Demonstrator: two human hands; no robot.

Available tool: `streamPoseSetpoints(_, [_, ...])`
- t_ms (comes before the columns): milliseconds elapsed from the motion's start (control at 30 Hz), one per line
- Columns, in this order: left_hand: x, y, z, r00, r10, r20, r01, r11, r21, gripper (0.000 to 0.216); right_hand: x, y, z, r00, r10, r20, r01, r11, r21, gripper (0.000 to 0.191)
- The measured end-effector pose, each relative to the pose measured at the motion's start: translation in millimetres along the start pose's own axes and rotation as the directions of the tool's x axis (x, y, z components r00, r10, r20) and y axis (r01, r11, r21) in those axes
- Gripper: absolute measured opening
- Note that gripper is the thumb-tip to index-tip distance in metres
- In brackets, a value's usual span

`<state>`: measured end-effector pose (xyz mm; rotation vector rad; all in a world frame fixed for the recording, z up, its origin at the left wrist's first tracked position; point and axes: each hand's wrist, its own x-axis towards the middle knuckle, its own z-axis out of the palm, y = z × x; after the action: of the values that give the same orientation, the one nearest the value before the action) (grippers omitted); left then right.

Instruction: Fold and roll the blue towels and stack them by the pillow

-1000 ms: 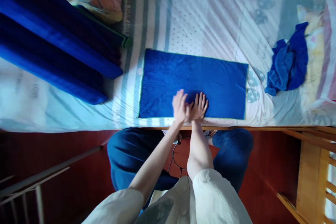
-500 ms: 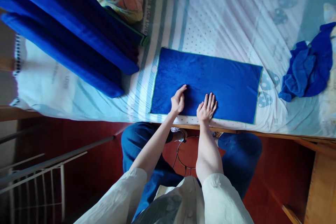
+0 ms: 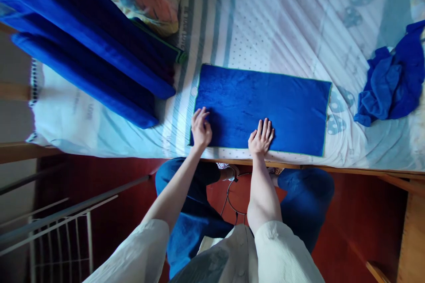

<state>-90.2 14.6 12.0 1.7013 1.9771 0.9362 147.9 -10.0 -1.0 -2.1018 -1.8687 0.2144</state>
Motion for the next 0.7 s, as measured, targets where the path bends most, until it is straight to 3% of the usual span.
streamPoseSetpoints(67, [-2.6, 32.1, 27.2, 0.978, 0.150, 0.143, -0.147, 0.989, -0.031, 0.044, -0.1, 0.3, 0.6, 1.000, 0.002, 0.007, -0.002, 1.000, 0.004, 0.057])
streamPoseSetpoints(133, [-2.0, 66.8, 61.7, 0.906, 0.319, 0.279, -0.286, 0.946, -0.156, 0.048, -0.3, 0.9, 1.6, 1.000, 0.004, 0.024, -0.004, 1.000, 0.009, 0.057])
streamPoseSetpoints(200, [3.9, 94.0, 96.8, 0.849, 0.412, 0.330, -0.330, 0.902, -0.278, 0.052, -0.4, 1.5, 2.7, 0.999, 0.006, 0.039, -0.006, 1.000, 0.011, 0.057])
streamPoseSetpoints(267, [15.4, 105.5, 123.9, 0.831, 0.447, 0.331, -0.329, 0.875, -0.356, 0.055, -0.6, 1.7, 3.5, 0.999, 0.004, 0.036, -0.004, 1.000, 0.013, 0.058])
streamPoseSetpoints(333, [30.7, 98.6, 135.8, 0.842, 0.436, 0.317, -0.307, 0.871, -0.384, 0.055, -0.9, 1.4, 3.4, 1.000, 0.001, 0.015, -0.001, 1.000, 0.018, 0.058])
streamPoseSetpoints(400, [47.9, 77.2, 130.2, 0.869, 0.397, 0.296, -0.280, 0.887, -0.367, 0.055, -1.2, 0.7, 2.5, 1.000, -0.002, -0.008, 0.003, 1.000, 0.029, 0.057])
streamPoseSetpoints(533, [82.3, 19.5, 86.4, 0.948, 0.243, 0.205, -0.193, 0.952, -0.238, 0.052, -1.3, -0.9, 0.0, 1.000, -0.007, -0.029, 0.009, 0.999, 0.046, 0.057])
streamPoseSetpoints(700, [117.8, -34.0, 44.5, 0.988, 0.096, 0.120, -0.087, 0.993, -0.077, 0.048, -0.6, -1.2, -1.2, 1.000, -0.003, -0.025, 0.004, 0.999, 0.047, 0.056])
